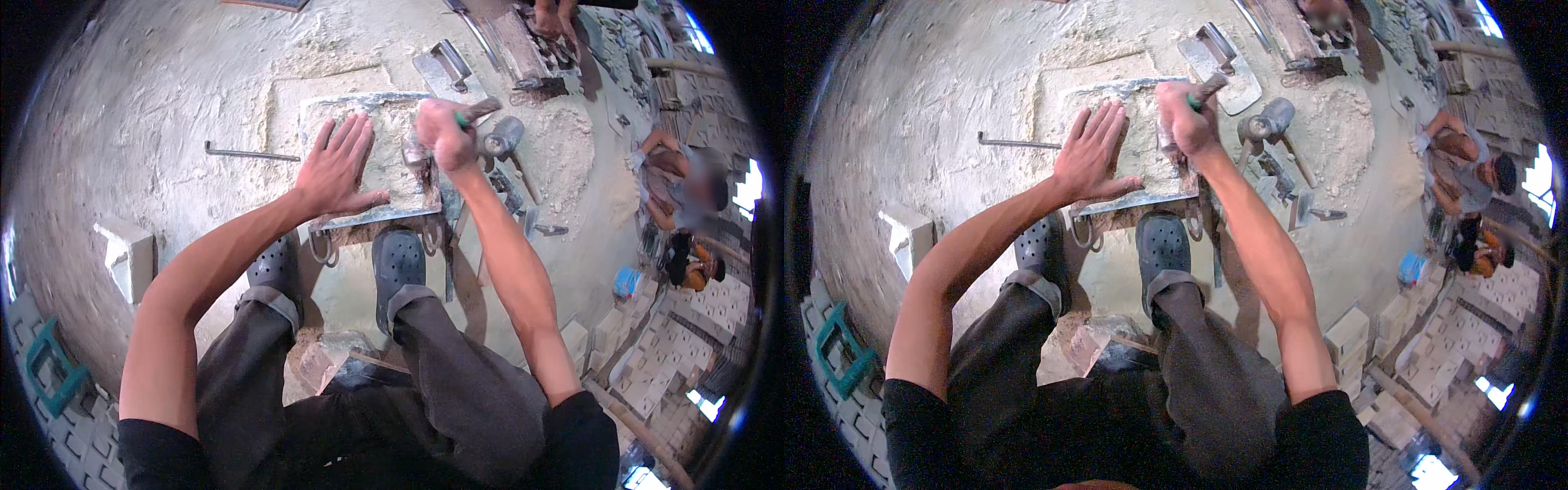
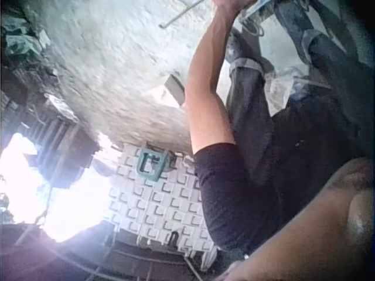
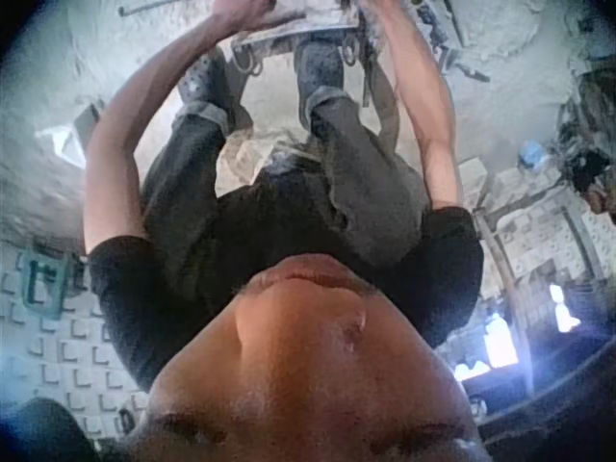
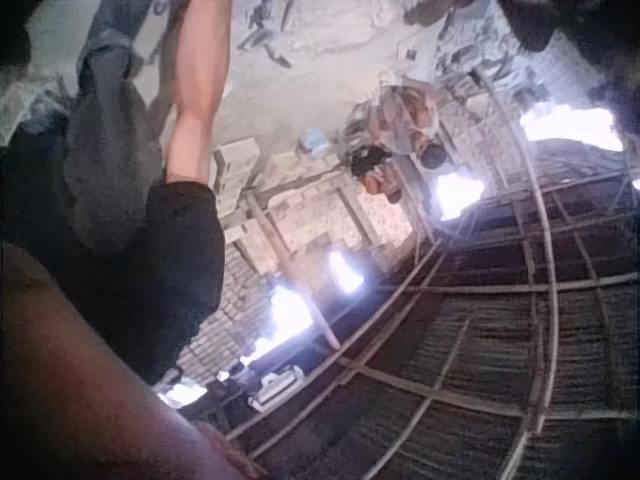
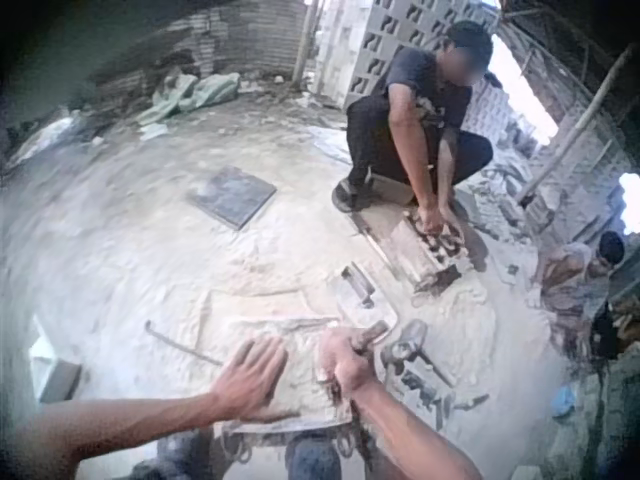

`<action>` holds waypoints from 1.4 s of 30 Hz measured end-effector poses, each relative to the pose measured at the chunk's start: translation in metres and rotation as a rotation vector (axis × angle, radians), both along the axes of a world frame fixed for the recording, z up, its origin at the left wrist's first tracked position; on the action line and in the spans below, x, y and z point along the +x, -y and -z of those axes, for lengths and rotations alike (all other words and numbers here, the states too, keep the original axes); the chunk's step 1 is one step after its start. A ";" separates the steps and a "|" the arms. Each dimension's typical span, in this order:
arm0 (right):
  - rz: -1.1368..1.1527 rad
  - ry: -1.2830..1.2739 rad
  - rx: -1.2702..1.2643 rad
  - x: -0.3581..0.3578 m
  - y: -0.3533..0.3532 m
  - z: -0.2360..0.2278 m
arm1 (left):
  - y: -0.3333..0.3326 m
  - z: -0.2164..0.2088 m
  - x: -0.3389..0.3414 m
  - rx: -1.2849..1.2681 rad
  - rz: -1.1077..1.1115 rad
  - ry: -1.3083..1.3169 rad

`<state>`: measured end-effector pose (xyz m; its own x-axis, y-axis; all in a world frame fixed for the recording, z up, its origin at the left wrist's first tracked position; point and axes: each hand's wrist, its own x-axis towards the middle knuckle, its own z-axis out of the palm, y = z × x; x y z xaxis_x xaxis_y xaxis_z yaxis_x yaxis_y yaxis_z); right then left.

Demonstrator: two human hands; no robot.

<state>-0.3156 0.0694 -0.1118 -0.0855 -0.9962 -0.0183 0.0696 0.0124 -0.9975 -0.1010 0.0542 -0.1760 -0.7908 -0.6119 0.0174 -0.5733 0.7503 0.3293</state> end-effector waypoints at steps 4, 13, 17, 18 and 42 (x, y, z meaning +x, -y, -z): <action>-0.129 0.115 -0.121 0.000 0.005 -0.048 | -0.001 0.001 0.001 0.005 0.002 -0.012; -0.331 -0.240 -0.301 0.015 0.027 0.005 | -0.002 0.002 -0.001 0.009 0.001 -0.010; -0.290 -0.089 -0.176 0.009 0.023 -0.043 | -0.003 0.002 0.003 0.024 -0.014 -0.018; -0.259 -0.072 -0.183 0.010 0.020 -0.040 | -0.002 0.000 0.003 0.029 -0.013 -0.015; 0.560 0.266 0.020 0.035 -0.022 -0.028 | -0.003 0.002 0.004 0.006 0.003 0.000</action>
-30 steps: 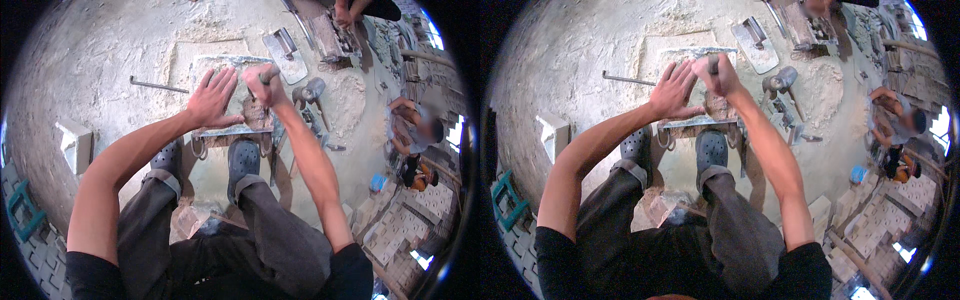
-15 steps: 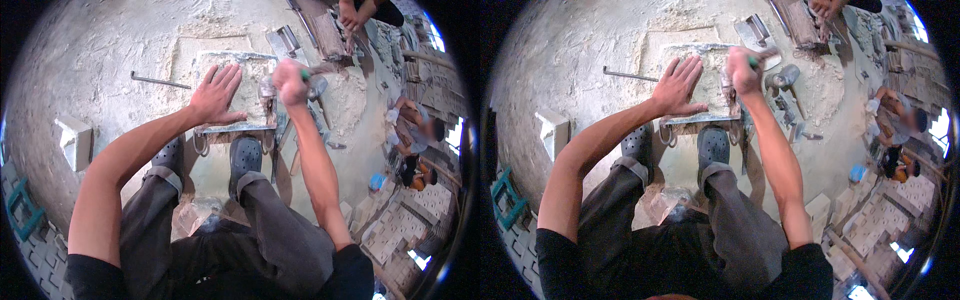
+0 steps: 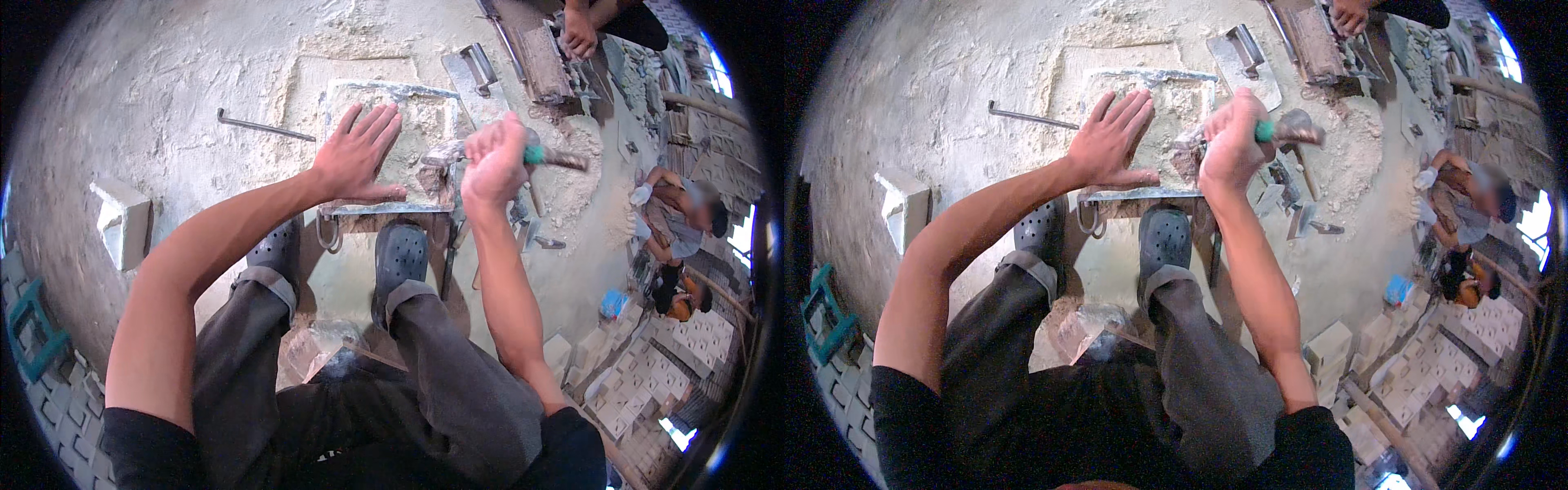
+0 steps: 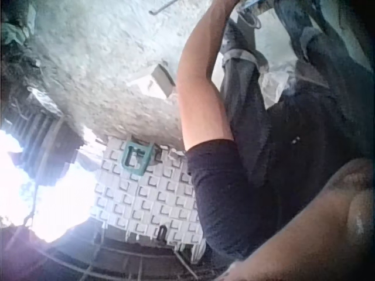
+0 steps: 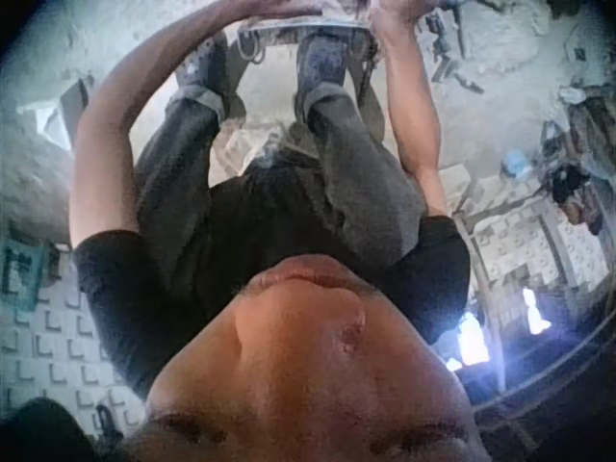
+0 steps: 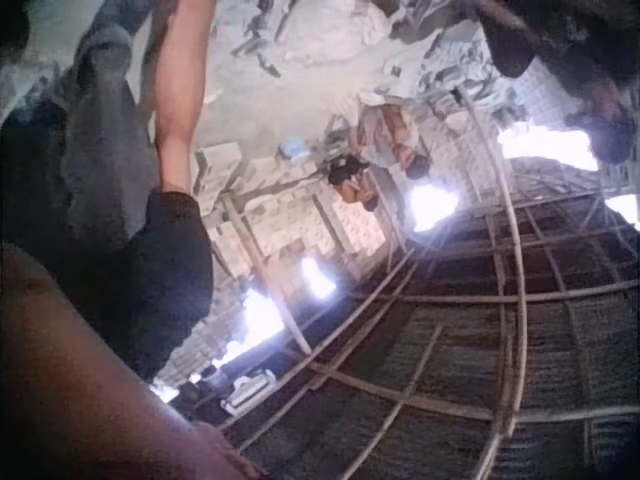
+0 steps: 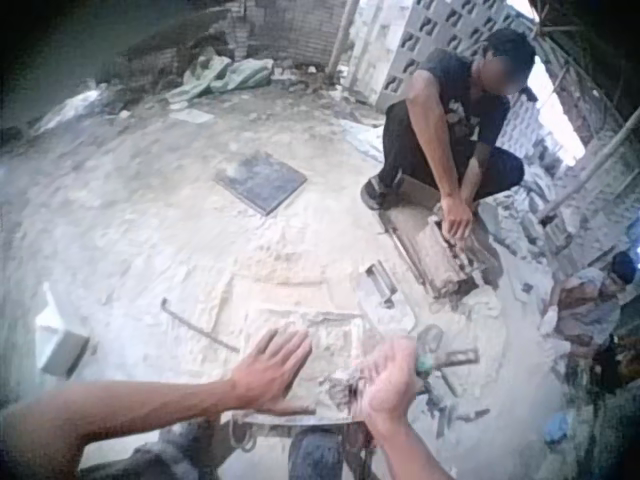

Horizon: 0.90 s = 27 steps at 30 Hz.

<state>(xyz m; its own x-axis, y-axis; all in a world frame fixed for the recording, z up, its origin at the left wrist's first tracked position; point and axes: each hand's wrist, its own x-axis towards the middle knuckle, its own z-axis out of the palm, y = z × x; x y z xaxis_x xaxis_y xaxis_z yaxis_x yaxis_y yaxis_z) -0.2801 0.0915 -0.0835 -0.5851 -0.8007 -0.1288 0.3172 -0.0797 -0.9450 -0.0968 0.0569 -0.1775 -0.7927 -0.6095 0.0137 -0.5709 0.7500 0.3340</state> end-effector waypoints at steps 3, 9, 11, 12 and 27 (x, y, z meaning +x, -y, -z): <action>0.000 -0.042 -0.059 0.006 -0.006 0.016 | 0.001 -0.002 0.003 0.006 0.013 0.026; -0.208 -0.081 0.070 -0.013 0.001 0.043 | -0.015 -0.002 -0.007 -0.016 0.008 0.034; -0.270 -0.046 0.052 -0.027 0.002 0.027 | -0.034 -0.001 -0.011 -0.012 0.047 0.064; -0.325 -0.044 -0.013 -0.036 0.001 0.021 | -0.038 0.000 -0.012 -0.002 0.081 0.057; -0.628 -0.505 -0.007 -0.058 -0.046 0.028 | -0.059 0.003 -0.062 0.015 0.010 -0.045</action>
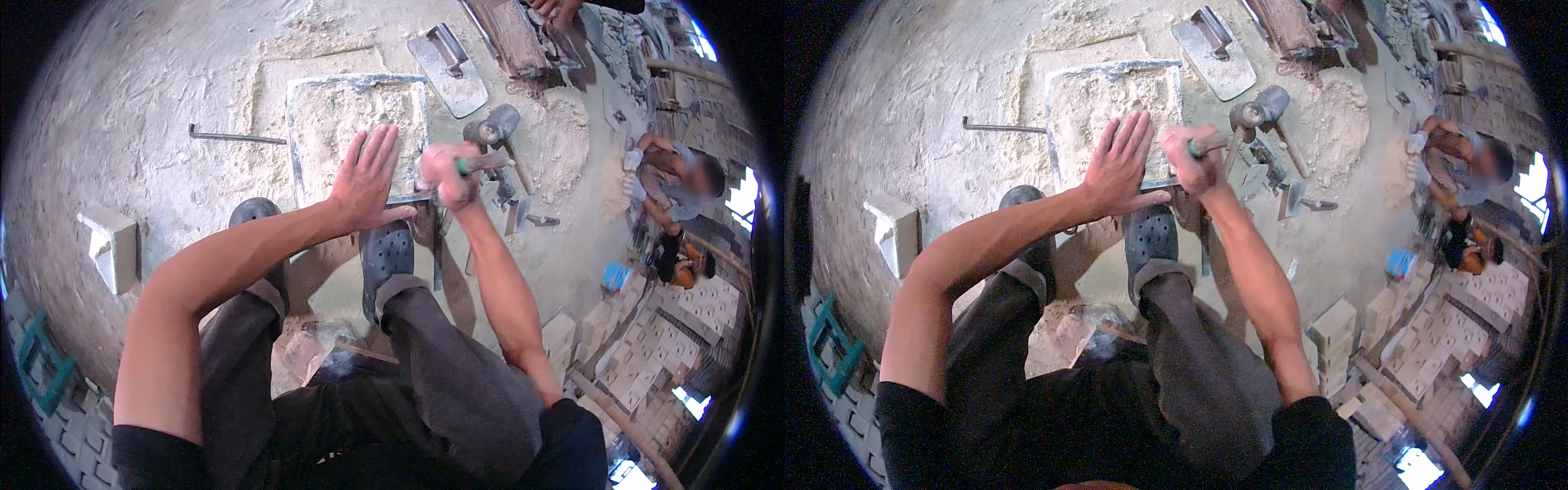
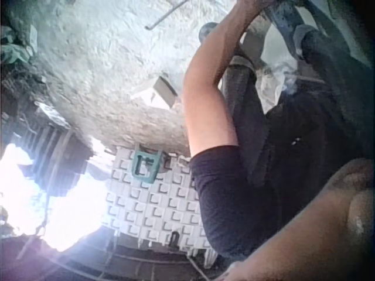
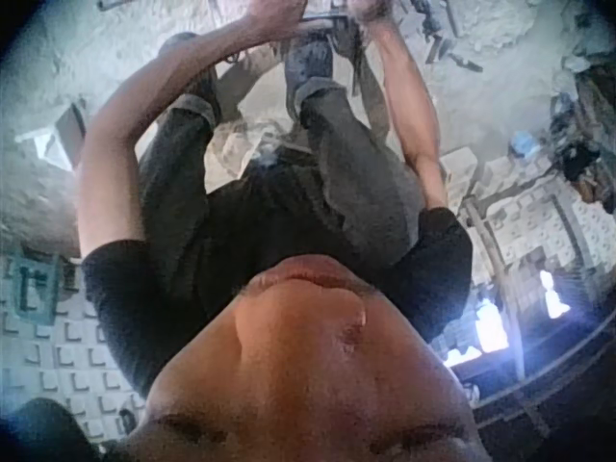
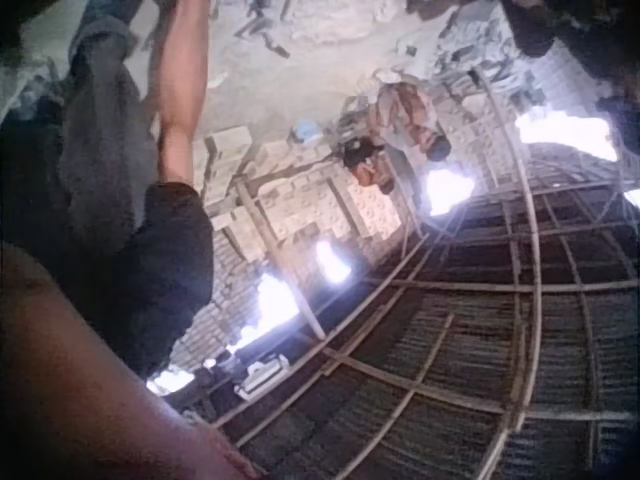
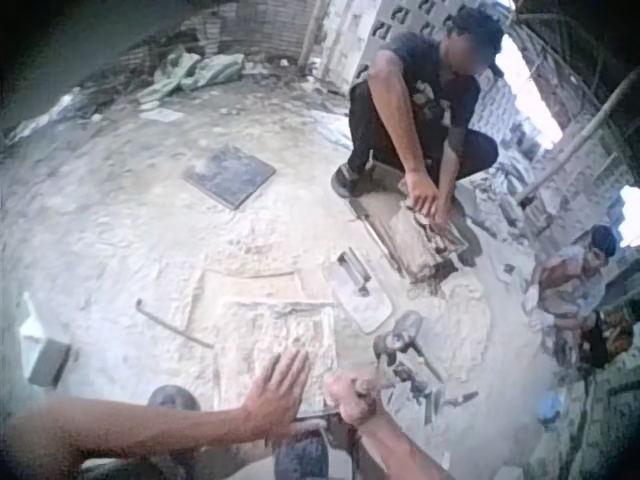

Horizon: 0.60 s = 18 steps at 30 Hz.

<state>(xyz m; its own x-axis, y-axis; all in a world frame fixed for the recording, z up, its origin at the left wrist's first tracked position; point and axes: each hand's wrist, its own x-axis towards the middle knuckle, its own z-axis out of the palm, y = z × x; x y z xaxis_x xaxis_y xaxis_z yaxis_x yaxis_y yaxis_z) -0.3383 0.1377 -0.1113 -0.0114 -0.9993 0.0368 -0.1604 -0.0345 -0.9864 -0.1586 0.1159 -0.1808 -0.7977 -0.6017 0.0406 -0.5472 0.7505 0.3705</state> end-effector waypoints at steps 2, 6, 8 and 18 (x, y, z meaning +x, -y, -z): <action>-0.015 0.120 -0.060 -0.002 0.006 -0.013 | -0.002 0.003 -0.004 -0.013 -0.010 0.023; 0.038 0.471 -0.106 -0.013 0.014 -0.030 | -0.008 0.001 -0.024 0.000 -0.059 0.045; 0.094 0.389 -0.063 -0.015 0.013 -0.032 | -0.007 0.002 -0.032 0.010 -0.051 0.034; 0.077 0.301 -0.102 -0.016 0.011 -0.018 | 0.018 0.001 0.026 -0.003 0.148 0.040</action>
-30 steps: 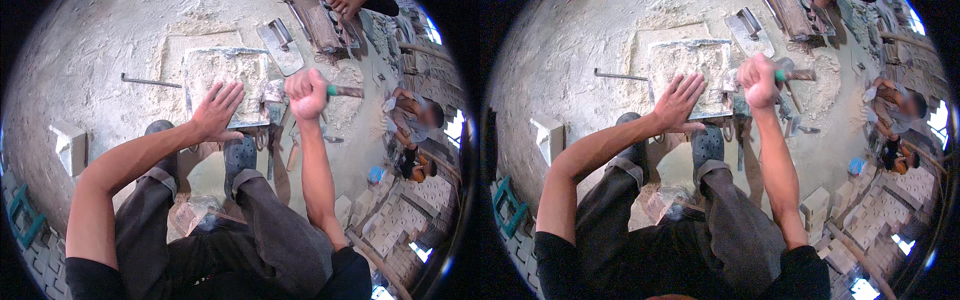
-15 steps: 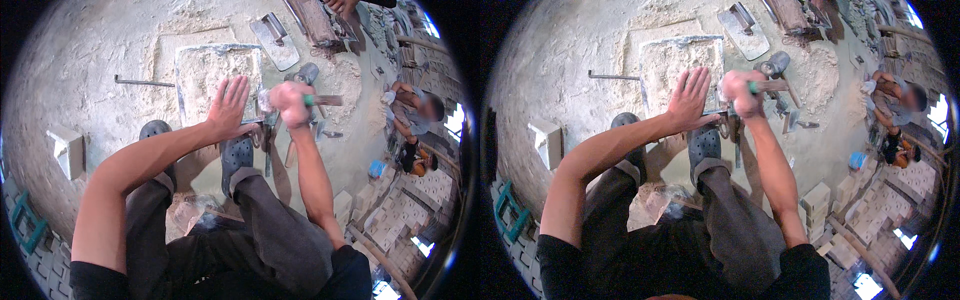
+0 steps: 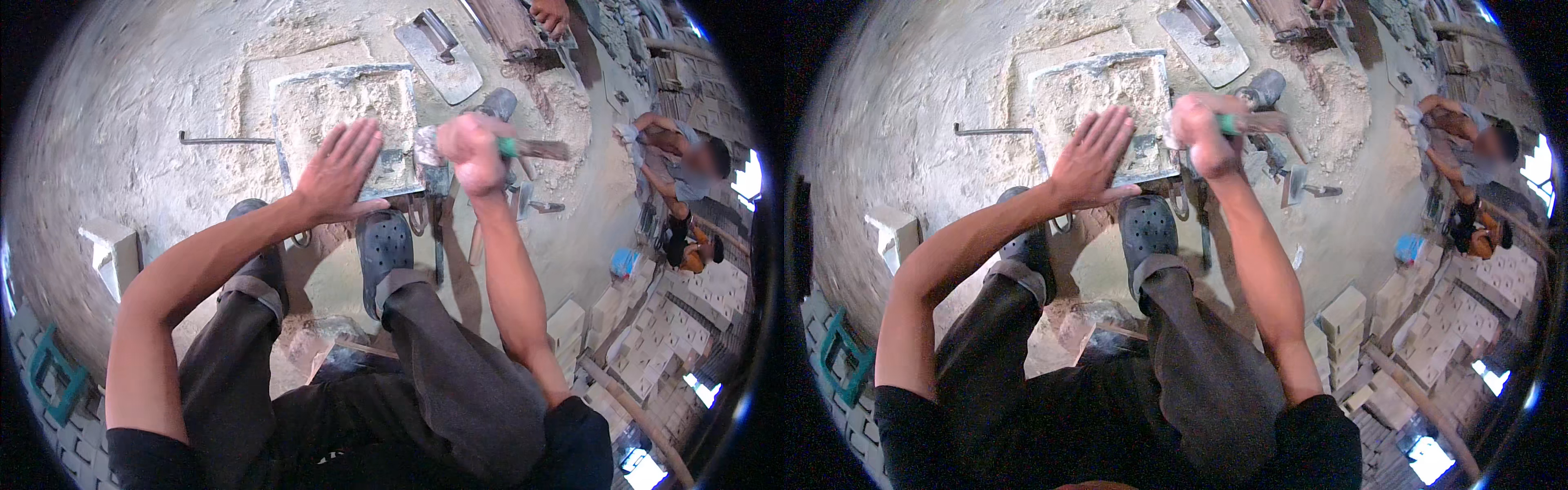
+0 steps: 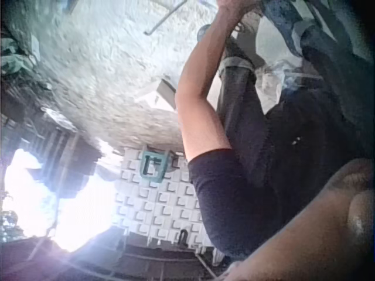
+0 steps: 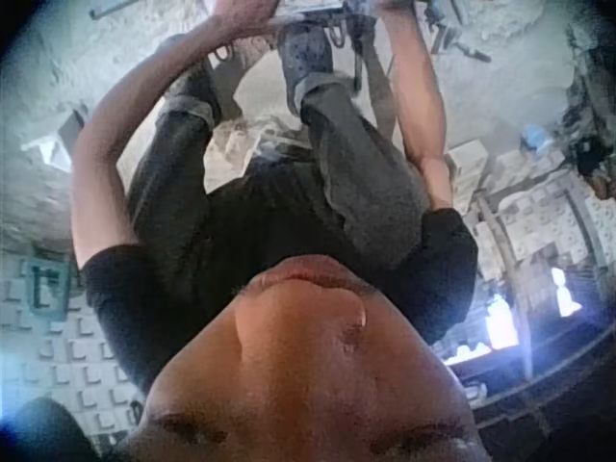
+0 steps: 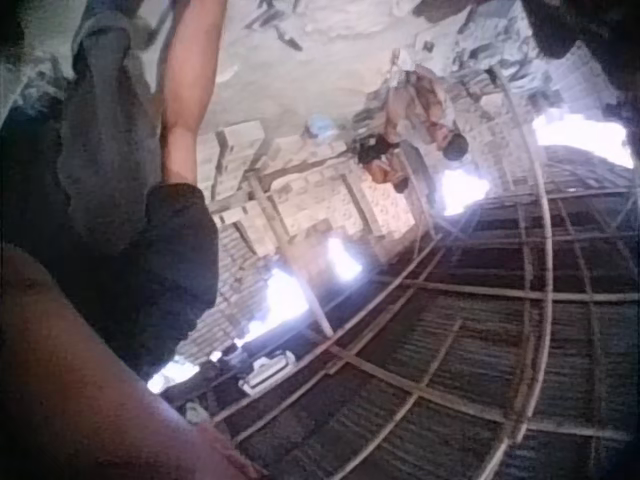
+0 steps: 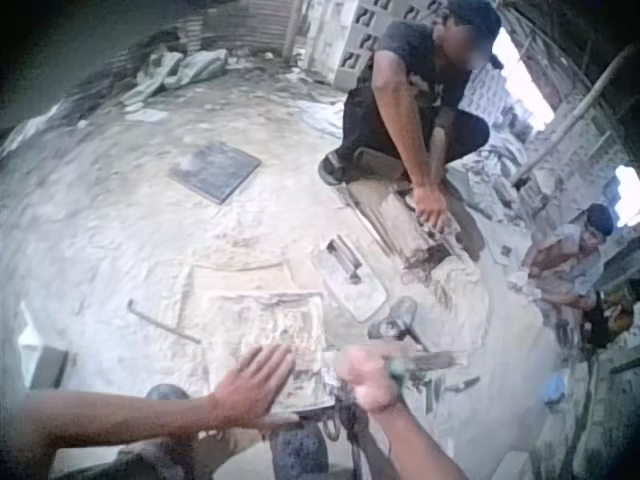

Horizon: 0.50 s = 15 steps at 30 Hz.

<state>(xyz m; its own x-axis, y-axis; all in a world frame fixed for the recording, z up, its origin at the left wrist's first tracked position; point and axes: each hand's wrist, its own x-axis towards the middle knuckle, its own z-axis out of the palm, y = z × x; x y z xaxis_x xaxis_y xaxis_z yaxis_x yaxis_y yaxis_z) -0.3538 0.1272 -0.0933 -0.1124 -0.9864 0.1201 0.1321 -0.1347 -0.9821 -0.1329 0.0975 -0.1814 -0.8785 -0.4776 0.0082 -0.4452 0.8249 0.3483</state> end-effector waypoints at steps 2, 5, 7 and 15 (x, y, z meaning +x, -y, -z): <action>-0.034 -0.174 0.034 0.011 0.002 0.025 | 0.009 -0.006 0.012 -0.036 -0.053 0.036; -0.135 -0.329 0.122 0.017 0.000 0.026 | 0.017 -0.011 0.021 -0.041 -0.107 0.066; -0.138 -0.329 0.135 0.021 -0.005 0.012 | 0.016 -0.015 0.027 -0.027 -0.123 0.090; 0.023 -0.250 0.150 0.016 -0.017 0.037 | -0.035 -0.021 0.054 -0.005 0.102 0.215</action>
